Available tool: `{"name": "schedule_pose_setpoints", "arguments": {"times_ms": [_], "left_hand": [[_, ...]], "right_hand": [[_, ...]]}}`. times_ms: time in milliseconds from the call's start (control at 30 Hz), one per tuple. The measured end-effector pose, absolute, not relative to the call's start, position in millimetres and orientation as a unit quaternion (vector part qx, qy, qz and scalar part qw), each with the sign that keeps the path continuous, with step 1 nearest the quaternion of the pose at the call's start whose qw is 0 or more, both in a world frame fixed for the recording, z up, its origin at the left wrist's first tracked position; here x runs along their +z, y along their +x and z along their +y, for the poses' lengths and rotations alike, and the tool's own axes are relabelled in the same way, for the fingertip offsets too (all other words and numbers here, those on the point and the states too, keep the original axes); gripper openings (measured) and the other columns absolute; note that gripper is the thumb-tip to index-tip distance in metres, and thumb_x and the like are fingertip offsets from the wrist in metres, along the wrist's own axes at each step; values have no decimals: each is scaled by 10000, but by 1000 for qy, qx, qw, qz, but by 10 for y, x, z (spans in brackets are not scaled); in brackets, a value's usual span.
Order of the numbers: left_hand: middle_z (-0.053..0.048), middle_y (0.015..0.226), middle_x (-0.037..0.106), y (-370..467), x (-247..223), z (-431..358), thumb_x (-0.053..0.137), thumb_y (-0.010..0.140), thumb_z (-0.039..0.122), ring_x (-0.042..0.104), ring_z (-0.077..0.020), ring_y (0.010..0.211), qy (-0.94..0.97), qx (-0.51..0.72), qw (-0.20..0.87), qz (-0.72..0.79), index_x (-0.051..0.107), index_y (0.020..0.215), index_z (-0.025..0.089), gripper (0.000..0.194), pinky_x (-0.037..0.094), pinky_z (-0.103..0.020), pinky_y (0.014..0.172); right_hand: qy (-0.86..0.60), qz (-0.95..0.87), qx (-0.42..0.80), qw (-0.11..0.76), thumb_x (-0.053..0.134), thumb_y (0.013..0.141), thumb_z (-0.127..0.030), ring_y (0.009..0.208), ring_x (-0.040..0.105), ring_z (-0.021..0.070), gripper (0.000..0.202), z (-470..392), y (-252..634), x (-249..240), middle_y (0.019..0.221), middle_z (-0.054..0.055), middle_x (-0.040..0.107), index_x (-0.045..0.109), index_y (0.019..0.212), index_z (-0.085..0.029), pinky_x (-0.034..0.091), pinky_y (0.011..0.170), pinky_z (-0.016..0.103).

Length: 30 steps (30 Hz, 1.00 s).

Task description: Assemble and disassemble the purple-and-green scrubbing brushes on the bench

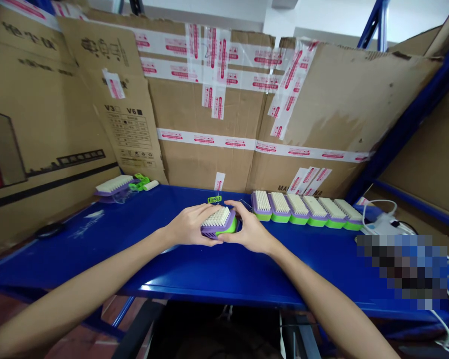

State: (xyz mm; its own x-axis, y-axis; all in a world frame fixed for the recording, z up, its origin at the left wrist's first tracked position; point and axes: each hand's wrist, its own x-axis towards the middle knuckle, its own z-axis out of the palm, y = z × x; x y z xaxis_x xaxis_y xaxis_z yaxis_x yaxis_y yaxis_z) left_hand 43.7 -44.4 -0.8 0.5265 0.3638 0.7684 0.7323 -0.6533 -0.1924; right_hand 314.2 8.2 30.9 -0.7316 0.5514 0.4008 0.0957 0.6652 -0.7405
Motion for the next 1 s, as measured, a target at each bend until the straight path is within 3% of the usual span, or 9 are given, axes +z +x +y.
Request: {"name": "schedule_pose_setpoints", "arguments": {"times_ms": [167,433,600,833,1000], "left_hand": [[-244,1383,783,397,-48,-392,842,901,684,829,-420,1201,-828,-336,249,-373,544,1591,135,931,703,-588,1040],[-230,1400,777,468,-86,-417,930,800,560,806,-450,1236,-820,-332,220,-411,523,1608,161,989,673,-644,1082],[-212,1397,788,446,-42,-424,896,845,611,823,-418,1214,-828,-359,224,-368,537,1618,168,960,694,-614,1069],[-192,1326,816,471,55,-476,870,895,657,848,-380,1160,-843,-367,229,-318,523,1636,167,954,720,-558,1045],[-198,1339,807,496,56,-483,866,893,634,842,-391,1168,-843,-359,228,-329,506,1645,168,955,712,-572,1049]], "right_hand": [[-233,-892,207,327,926,902,-581,1391,626,408,915,75,3114,273,1550,154,657,480,1651,-302,522,1206,689],[-239,-902,127,336,892,948,-577,1322,611,447,924,-30,3090,267,1492,184,685,433,1701,-301,551,1127,727],[-229,-896,185,331,948,883,-579,1364,618,423,1009,2,3135,328,1507,162,668,427,1709,-323,556,1160,701],[-202,-865,331,319,1009,811,-525,1294,692,339,1027,80,3183,361,1369,102,711,487,1666,-300,567,1194,616],[-180,-872,323,321,982,844,-532,1433,643,355,964,113,3175,314,1566,123,648,507,1655,-318,533,1246,613]]}}
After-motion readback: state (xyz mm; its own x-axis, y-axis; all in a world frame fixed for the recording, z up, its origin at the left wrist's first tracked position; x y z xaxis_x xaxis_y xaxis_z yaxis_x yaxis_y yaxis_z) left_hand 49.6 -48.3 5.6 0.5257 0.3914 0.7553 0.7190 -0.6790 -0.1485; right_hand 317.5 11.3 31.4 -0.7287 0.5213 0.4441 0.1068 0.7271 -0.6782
